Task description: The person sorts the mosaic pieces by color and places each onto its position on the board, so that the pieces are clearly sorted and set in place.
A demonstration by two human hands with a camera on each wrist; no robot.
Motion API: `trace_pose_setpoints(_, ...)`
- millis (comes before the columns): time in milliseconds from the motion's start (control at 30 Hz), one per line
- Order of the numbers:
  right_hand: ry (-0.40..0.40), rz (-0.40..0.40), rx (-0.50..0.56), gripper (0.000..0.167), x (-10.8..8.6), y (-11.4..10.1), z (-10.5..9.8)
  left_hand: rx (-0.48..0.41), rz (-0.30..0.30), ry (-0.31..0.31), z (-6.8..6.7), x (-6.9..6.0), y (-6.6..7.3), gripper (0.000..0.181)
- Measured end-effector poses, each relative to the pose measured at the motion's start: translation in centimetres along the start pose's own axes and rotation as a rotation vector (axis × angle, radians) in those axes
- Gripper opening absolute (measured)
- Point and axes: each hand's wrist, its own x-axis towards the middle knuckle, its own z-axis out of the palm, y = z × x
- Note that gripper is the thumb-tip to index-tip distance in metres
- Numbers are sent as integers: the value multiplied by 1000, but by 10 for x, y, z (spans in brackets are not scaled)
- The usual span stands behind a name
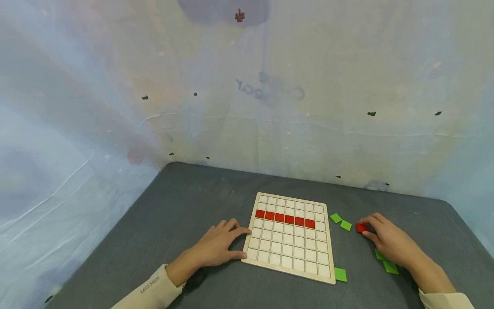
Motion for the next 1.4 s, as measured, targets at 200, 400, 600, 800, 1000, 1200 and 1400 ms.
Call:
trace_pose_setpoints(200, 23, 7, -11, 21, -1, -1, 0, 3, -2, 4, -1, 0, 1, 60)
trace_pose_setpoints(400, 12, 20, 14, 22, -2, -2, 2, 5, -5, 1, 0, 0, 1, 60)
trace_pose_setpoints(600, -2, 27, 26, 22, -6, -1, 0, 10, -5, 1, 1, 1, 1, 60)
trace_pose_setpoints(800, -19, 38, 37, 22, -12, 0, 1, 19, 7, 0, 3, 2, 0, 59)
trace_pose_setpoints(1000, -24, 55, 53, 23, -13, -1, 2, 24, -6, 1, 2, 2, 0, 60)
trace_pose_setpoints(1200, -14, 52, 50, 24, -17, -4, 2, 22, -8, 5, 0, 1, 1, 59)
trace_pose_setpoints(1400, 7, 58, 36, 23, -21, -3, 1, 12, -10, -2, 0, 1, 0, 59)
